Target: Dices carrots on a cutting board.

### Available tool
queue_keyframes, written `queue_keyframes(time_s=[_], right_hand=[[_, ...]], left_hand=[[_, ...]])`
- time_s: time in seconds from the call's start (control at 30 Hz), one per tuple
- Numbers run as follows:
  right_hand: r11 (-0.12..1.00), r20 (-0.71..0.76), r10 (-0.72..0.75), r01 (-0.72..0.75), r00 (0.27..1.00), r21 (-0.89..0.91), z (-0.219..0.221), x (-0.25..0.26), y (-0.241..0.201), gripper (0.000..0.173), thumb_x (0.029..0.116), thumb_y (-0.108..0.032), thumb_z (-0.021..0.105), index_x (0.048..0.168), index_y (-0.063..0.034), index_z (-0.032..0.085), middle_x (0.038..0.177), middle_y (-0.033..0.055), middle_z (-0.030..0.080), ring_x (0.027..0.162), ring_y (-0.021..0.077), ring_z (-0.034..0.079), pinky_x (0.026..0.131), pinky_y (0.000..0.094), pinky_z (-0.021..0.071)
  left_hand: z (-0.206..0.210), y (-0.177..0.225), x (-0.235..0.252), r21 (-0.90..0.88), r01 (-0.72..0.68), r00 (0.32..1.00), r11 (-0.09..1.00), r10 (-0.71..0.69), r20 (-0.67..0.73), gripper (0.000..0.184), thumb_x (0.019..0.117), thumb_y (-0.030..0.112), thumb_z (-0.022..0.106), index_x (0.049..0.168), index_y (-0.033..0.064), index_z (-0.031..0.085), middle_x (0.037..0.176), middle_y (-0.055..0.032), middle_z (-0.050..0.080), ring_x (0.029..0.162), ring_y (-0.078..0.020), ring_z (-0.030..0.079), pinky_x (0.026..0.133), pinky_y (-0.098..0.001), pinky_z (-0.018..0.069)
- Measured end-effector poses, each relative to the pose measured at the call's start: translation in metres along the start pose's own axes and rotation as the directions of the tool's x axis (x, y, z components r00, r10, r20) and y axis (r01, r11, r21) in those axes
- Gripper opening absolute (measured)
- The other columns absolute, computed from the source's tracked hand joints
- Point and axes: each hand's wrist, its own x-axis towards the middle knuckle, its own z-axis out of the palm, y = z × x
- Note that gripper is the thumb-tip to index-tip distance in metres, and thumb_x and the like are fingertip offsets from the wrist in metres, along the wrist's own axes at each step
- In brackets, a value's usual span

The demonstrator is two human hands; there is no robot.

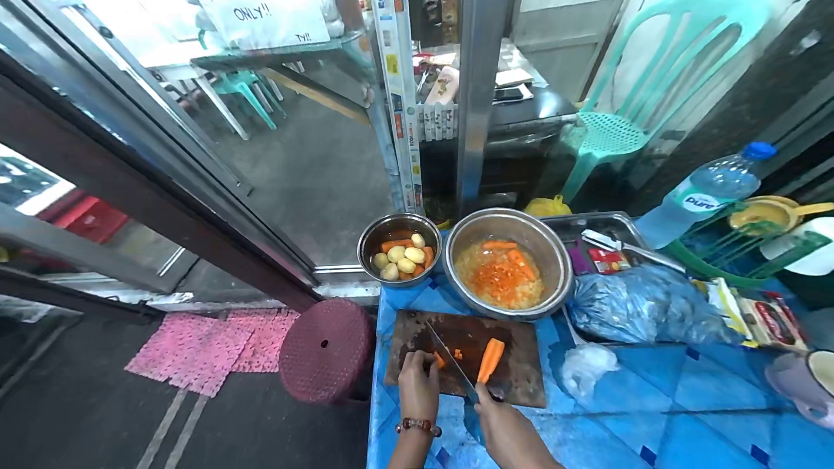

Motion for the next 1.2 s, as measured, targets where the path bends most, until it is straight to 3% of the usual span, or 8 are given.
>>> queue_keyframes(time_s=[0.17,0.27,0.37,0.57,0.73,0.9,1.07,1.2], right_hand=[[0.992,-0.017,-0.004,0.002,1.0,-0.123,-0.003,-0.018,-0.008,0.042,0.1135,-0.027,0.034,0.152,-0.0116,0.039,0.103,0.0239,0.074,0.102,0.0457,0.073,0.086,0.0606,0.0572],[0.986,-0.031,-0.003,-0.002,1.0,-0.168,0.002,-0.017,-0.011,0.041,0.1105,-0.017,0.04,0.151,-0.0103,0.04,0.101,0.0235,0.074,0.099,0.0457,0.073,0.083,0.0602,0.0578],[0.982,-0.013,0.03,-0.032,0.999,-0.185,0.008,-0.008,-0.017,0.053,0.1045,-0.003,0.047,0.155,-0.0117,0.035,0.105,0.0238,0.074,0.103,0.0462,0.072,0.086,0.0605,0.0572],[0.999,-0.01,-0.004,0.004,1.0,-0.046,0.001,-0.003,-0.007,0.043,0.1131,-0.029,0.036,0.153,-0.0128,0.039,0.107,0.0231,0.073,0.106,0.0435,0.072,0.089,0.0592,0.0566],[0.991,-0.032,-0.033,0.028,0.999,-0.132,0.004,-0.015,-0.008,0.04,0.113,-0.026,0.035,0.149,-0.0098,0.041,0.101,0.023,0.074,0.1,0.0445,0.073,0.084,0.0595,0.0577],[0.98,-0.025,0.026,-0.03,0.999,-0.198,0.011,-0.008,-0.021,0.052,0.1051,-0.005,0.047,0.155,-0.0117,0.036,0.104,0.0232,0.074,0.102,0.0455,0.073,0.085,0.0598,0.0576],[0.999,0.018,-0.01,0.011,1.0,-0.043,0.001,-0.001,-0.011,0.044,0.1129,-0.027,0.037,0.154,-0.0121,0.038,0.11,0.0239,0.072,0.107,0.0439,0.071,0.09,0.0597,0.0563],[0.997,-0.009,-0.024,0.023,1.0,-0.077,-0.002,-0.012,-0.013,0.041,0.1135,-0.028,0.034,0.15,-0.0112,0.041,0.105,0.0233,0.073,0.104,0.0438,0.072,0.088,0.0588,0.0572]], left_hand=[[-0.003,0.005,0.002,0.055,0.039,0.998,0.998,-0.042,0.048,0.015,0.0921,0.008,0.07,0.105,0.0009,0.075,0.111,-0.0152,0.071,0.103,-0.0254,0.07,0.096,-0.0394,0.0563],[-0.003,0.006,0.001,0.065,0.038,0.998,0.997,-0.041,0.041,0.015,0.0914,0.008,0.07,0.103,-0.0005,0.075,0.109,-0.0161,0.071,0.102,-0.0263,0.07,0.094,-0.0399,0.0567],[-0.006,0.006,0.0,0.066,0.051,0.997,0.997,-0.055,0.06,0.017,0.0925,0.008,0.069,0.106,-0.001,0.075,0.111,-0.016,0.072,0.105,-0.0267,0.07,0.097,-0.0406,0.0552],[-0.007,0.002,-0.001,0.064,0.048,0.996,0.997,-0.053,0.071,0.015,0.0934,0.009,0.069,0.106,0.0022,0.075,0.112,-0.0146,0.071,0.105,-0.0246,0.069,0.097,-0.0382,0.0555],[-0.009,0.003,-0.001,0.071,0.056,0.995,0.996,-0.062,0.08,0.015,0.0934,0.009,0.07,0.106,0.0009,0.075,0.111,-0.0146,0.071,0.105,-0.0245,0.069,0.097,-0.0378,0.0551],[-0.011,0.003,-0.003,0.103,0.041,0.996,0.994,-0.049,0.079,0.017,0.0932,0.006,0.067,0.107,-0.0016,0.074,0.112,-0.017,0.071,0.106,-0.0267,0.069,0.098,-0.0384,0.0547],[-0.01,-0.004,-0.004,0.103,0.02,0.997,0.994,-0.027,0.07,0.015,0.0939,0.006,0.068,0.105,0.0018,0.076,0.115,-0.0154,0.07,0.109,-0.0257,0.069,0.099,-0.0384,0.0549],[-0.01,-0.002,-0.004,0.12,0.027,0.997,0.992,-0.035,0.062,0.014,0.0931,0.007,0.069,0.104,0.0011,0.076,0.115,-0.016,0.07,0.108,-0.0265,0.069,0.098,-0.0385,0.0552]])
